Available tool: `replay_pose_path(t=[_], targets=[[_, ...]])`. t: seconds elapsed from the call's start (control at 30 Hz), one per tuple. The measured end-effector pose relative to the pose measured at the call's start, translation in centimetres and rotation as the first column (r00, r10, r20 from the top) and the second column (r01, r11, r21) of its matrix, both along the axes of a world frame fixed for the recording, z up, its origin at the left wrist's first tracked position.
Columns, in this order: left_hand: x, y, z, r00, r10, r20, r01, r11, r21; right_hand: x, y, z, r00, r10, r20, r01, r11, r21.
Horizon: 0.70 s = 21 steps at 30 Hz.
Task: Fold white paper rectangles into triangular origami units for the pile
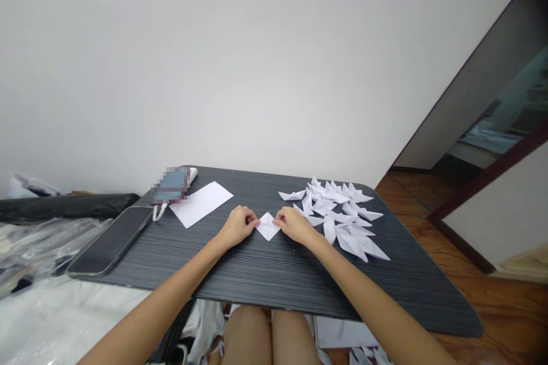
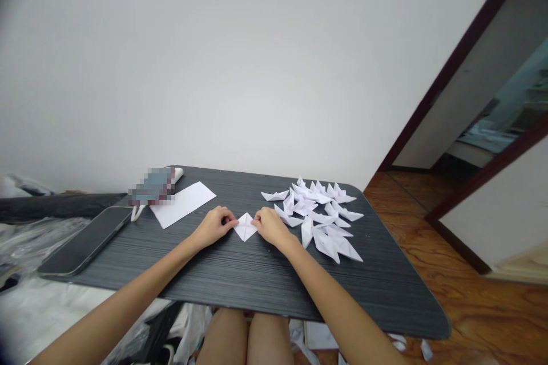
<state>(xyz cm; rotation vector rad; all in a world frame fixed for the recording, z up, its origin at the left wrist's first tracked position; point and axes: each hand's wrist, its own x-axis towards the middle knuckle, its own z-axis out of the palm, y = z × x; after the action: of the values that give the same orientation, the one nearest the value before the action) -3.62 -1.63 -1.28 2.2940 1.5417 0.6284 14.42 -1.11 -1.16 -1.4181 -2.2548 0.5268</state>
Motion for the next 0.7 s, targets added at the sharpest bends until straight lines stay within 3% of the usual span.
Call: replay_pose_path(t=[0.13, 0.23, 0.5, 0.7], targets=[[0.5, 0.1, 0.2, 0.989, 0.106, -0.104, -0.113, 0.991, -0.068, -0.3, 0.0, 0.3, 0.995, -0.013, 0.096, 0.014, 1.000, -0.009], [0.6, 0.1, 0.1, 0.987, 0.121, -0.110, -0.129, 0.989, -0.071, -0.4, -0.3, 0.1, 0.994, -0.027, 0.102, 0.027, 1.000, -0.001], [0.1, -0.4, -1.0, 0.994, -0.105, 0.042, 0.097, 0.984, 0.151, -0.4, -1.3, -0.6, 0.999, 0.047, 0.024, -0.049, 0.995, 0.090], [-0.7, -0.6, -0.8, 0.976, -0.196, 0.090, 0.184, 0.975, 0.123, -0.1, -1.5, -1.2, 0.999, 0.032, -0.019, -0.030, 0.993, 0.118]])
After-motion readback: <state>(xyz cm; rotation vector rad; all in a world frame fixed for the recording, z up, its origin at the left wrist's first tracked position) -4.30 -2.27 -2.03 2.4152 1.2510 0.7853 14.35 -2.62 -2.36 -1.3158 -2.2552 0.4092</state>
